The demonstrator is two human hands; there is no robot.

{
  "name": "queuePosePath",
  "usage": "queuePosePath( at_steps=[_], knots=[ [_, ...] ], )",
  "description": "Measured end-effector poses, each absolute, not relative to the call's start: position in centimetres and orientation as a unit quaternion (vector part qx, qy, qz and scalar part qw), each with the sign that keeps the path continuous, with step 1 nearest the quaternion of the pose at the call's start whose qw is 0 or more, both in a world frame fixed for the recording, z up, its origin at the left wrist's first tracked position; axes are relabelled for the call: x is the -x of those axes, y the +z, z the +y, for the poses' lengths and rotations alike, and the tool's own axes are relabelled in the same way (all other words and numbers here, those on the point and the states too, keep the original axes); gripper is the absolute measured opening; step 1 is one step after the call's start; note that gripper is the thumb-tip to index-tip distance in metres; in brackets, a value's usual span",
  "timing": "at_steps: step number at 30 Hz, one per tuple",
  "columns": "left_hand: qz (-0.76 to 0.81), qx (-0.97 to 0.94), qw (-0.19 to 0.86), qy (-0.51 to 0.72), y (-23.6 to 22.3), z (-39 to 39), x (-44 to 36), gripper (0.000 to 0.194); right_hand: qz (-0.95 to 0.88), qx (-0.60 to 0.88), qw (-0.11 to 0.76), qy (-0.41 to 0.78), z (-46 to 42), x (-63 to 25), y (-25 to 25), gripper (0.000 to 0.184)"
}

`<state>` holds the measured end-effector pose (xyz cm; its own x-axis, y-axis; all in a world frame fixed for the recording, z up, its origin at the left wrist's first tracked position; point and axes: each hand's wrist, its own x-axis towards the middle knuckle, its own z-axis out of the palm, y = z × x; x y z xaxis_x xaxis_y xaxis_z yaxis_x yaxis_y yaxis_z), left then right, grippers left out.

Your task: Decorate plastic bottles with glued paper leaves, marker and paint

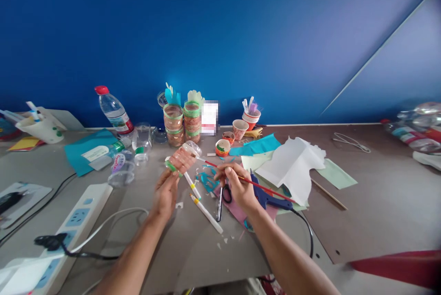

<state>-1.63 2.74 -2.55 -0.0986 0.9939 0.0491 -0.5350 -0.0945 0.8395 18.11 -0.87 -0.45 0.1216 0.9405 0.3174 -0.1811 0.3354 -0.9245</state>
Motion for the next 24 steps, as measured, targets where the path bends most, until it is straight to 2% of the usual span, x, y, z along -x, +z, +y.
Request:
queuePosePath(
  at_steps=[4,12,19,24],
  knots=[
    [0.307,-0.267,0.598,0.69,-1.5,2.8,1.4,0.01,-0.507,0.382,0.649,0.42,-0.7,-18.2,-0.7,0.037],
    [0.304,-0.203,0.647,0.669,-1.9,2.9,2.3,0.009,-0.535,0.379,0.635,0.409,-0.6,-18.3,-1.1,0.033],
    [0.281,-0.155,0.701,0.636,-2.0,3.1,3.2,0.018,-0.544,0.367,0.634,0.41,-0.6,-18.4,-1.0,0.037],
    [0.28,-0.138,0.701,0.641,-1.9,3.1,3.3,0.021,-0.541,0.387,0.632,0.397,-0.5,-18.4,-1.1,0.033]
  ],
)
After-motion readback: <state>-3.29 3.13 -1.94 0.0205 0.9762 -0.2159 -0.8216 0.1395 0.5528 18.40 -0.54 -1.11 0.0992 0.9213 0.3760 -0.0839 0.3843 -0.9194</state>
